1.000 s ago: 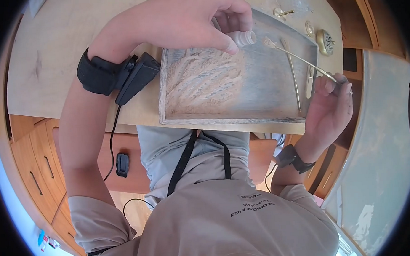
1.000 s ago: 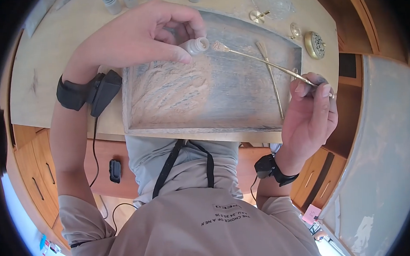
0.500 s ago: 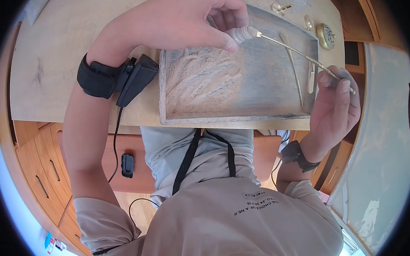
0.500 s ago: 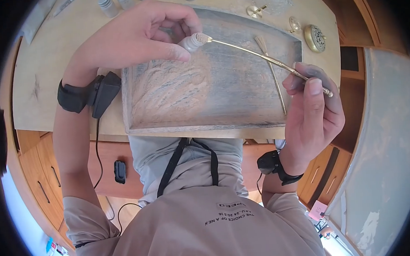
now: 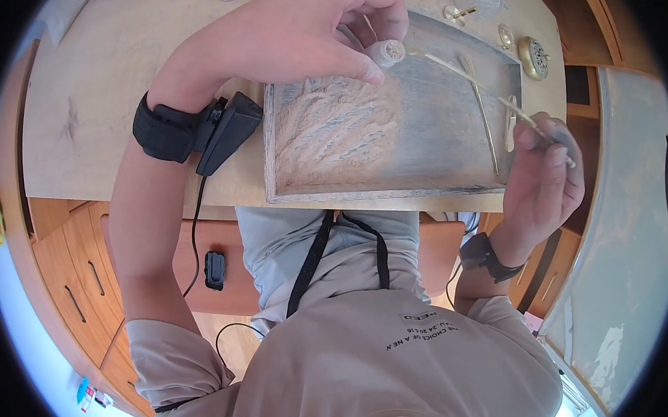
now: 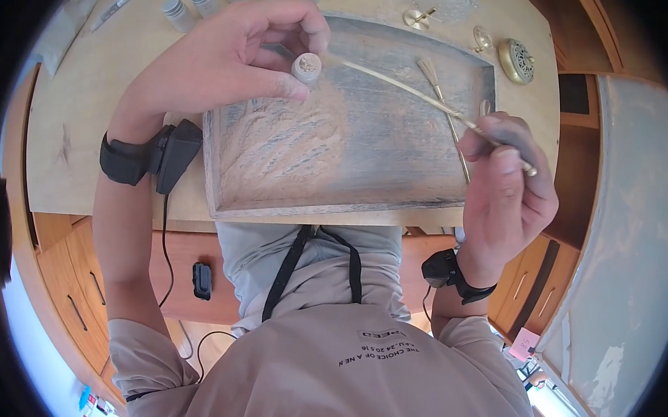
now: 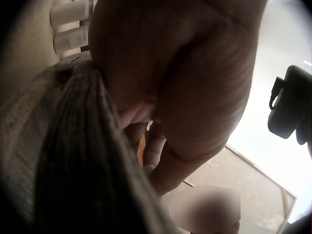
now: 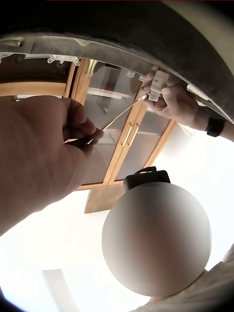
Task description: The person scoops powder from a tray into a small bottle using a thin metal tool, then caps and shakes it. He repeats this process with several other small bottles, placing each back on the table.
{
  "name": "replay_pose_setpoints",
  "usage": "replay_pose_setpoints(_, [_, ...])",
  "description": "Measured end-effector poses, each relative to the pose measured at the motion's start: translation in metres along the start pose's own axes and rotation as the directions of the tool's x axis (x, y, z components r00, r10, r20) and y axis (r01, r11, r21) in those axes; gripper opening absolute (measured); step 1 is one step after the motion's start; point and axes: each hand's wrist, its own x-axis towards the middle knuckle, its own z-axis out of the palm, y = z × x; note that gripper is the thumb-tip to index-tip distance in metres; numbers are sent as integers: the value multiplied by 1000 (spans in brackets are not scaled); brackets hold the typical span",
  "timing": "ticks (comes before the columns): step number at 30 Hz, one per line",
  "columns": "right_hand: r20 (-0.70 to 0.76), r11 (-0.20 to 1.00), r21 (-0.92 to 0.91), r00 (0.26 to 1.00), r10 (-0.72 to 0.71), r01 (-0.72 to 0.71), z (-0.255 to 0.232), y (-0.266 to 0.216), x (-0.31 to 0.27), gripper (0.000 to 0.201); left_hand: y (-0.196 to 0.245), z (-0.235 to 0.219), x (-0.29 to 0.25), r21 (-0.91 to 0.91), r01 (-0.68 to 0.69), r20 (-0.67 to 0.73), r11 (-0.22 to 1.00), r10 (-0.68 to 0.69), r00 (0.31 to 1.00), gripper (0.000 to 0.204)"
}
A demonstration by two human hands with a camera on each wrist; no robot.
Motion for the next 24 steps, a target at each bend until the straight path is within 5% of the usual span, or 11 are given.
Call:
replay_pose_setpoints(4, [-39,1000,23,999,-4,5,2,2,-2,30,0,2,-1,-29,9,-29,1000,-10,1000,30])
replay_pose_setpoints(7, [87,998,-47,996,-28,32,1,-1,0,29,1,1,-1,-26,0,-21,1000,0,1000,31])
replay_pose_setpoints(16, [-79,1000,5,997,-26,26,0,3,-3,28,-4,1,-1,5,-27,-44,1000,27,999,31])
replay_pose_setpoints(24, [-51,999,41,999,-17,19,4,4,-5,29,1,2,0,-29,23,-22,999,-23,999,31])
